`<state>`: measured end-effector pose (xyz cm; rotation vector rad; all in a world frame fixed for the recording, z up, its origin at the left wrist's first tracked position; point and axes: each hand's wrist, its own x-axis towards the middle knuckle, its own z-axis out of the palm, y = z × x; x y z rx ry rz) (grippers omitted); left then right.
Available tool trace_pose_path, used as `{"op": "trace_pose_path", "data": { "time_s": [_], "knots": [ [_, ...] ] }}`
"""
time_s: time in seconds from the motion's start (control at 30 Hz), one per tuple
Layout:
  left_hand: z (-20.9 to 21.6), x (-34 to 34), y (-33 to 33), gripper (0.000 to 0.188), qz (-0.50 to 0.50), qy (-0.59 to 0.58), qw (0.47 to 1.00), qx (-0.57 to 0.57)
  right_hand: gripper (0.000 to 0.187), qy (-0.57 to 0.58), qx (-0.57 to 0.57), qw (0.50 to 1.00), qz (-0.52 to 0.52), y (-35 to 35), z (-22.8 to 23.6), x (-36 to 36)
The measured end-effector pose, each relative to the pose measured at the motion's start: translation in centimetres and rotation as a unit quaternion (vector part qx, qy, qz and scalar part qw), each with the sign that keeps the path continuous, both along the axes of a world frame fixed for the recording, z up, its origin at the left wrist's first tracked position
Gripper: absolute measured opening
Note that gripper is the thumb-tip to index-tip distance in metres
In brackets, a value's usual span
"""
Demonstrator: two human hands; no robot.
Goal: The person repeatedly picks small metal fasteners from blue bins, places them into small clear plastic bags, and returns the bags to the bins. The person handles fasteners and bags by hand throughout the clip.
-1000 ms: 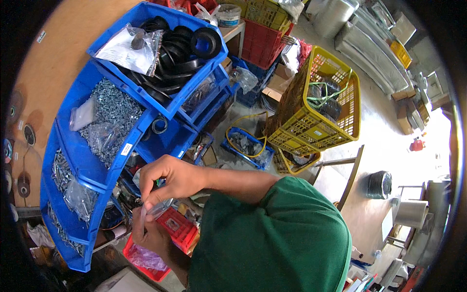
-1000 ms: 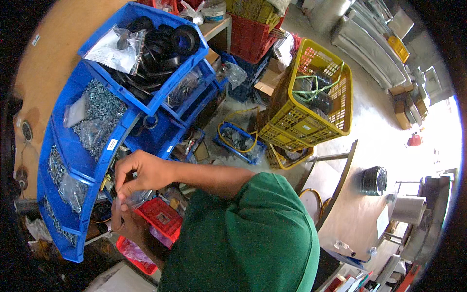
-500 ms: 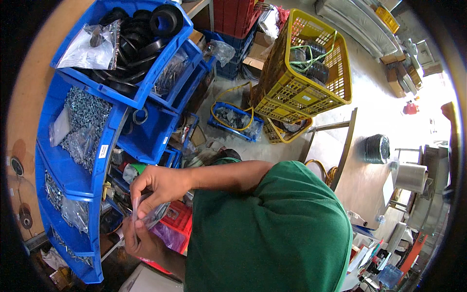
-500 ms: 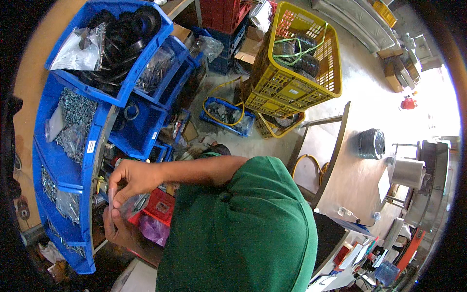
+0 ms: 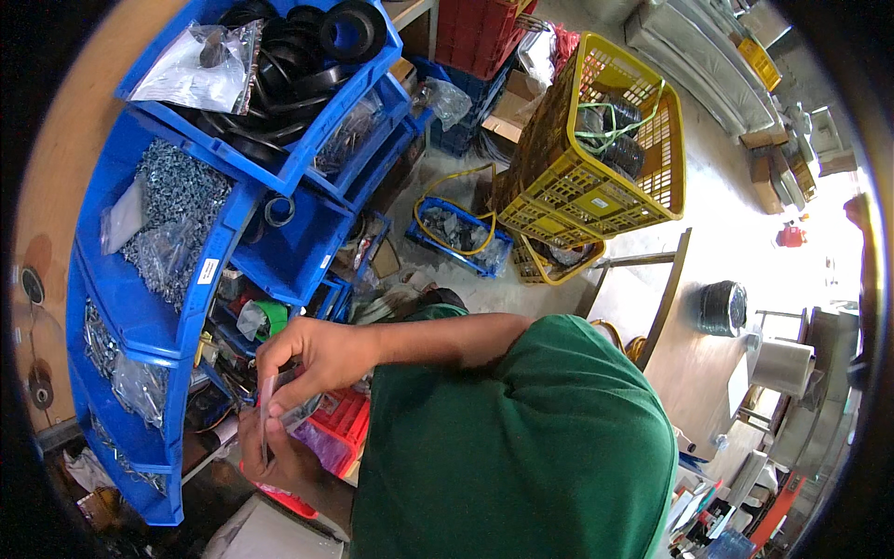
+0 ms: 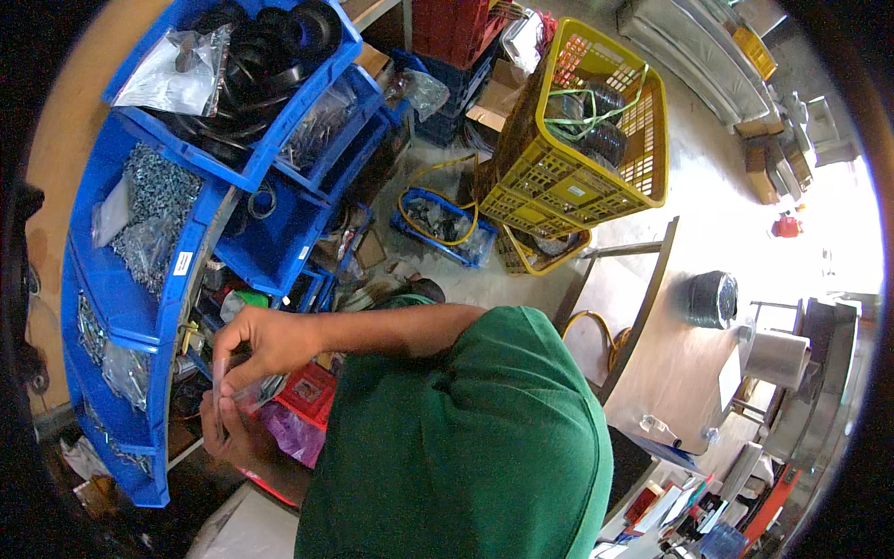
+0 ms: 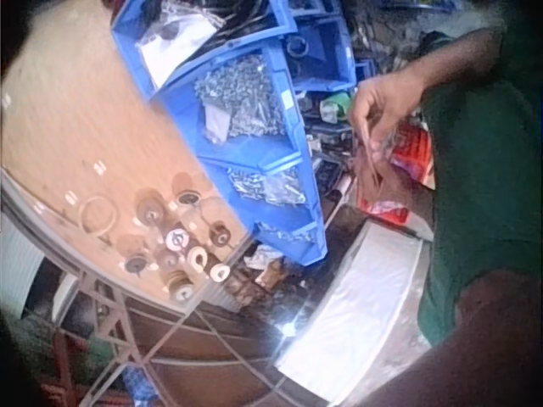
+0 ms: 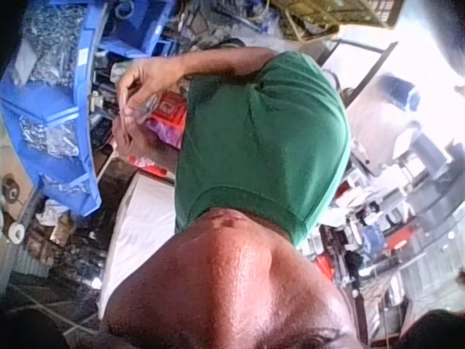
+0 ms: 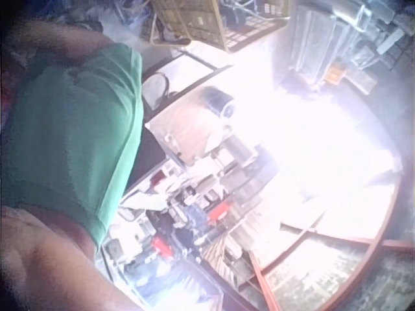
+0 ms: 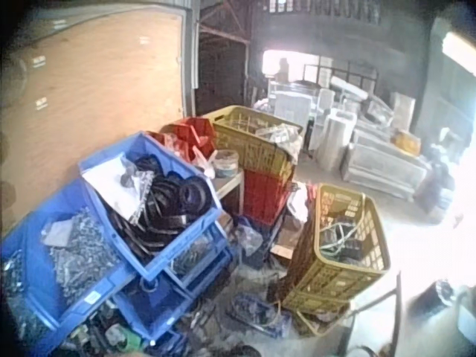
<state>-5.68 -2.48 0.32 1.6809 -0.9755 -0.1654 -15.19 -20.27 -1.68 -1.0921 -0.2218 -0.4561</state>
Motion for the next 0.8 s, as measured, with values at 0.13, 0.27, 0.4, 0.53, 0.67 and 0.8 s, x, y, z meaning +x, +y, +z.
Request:
{"op": "trace_pose_path", "data": {
  "time_s": [0.13, 0.27, 0.4, 0.53, 0.67, 0.8],
  "knots": [
    [0.8, -1.8, -1.3, 0.025, 0.076, -0.024, 0.997, -0.015, 0.009, -0.022, -0.019, 0.999, -0.022, 0.2, 0.2, 0.3],
    [0.6, -2.1, -1.6, 0.023, 0.116, -0.015, 0.993, -0.01, 0.007, -0.026, -0.014, 0.999, -0.027, 0.2, 0.2, 0.4],
    [0.5, -2.1, -1.9, 0.022, 0.121, -0.03, 0.992, -0.013, 0.007, -0.033, -0.037, 0.998, -0.038, 0.3, 0.2, 0.6],
    [0.0, -1.8, -1.7, 0.021, 0.119, -0.033, 0.992, -0.016, 0.007, -0.031, -0.038, 0.998, -0.05, 0.2, 0.0, 0.6],
    [0.1, -1.0, -0.9, 0.022, 0.077, 0.0, 0.997, 0.022, 0.009, -0.018, -0.064, 0.997, -0.05, -0.2, 0.3, 0.2],
    [0.4, -0.2, -1.2, 0.017, 0.03, -0.008, 0.999, 0.029, 0.011, -0.008, -0.062, 0.995, -0.072, -0.5, -0.7, 0.4]
  ]
}}
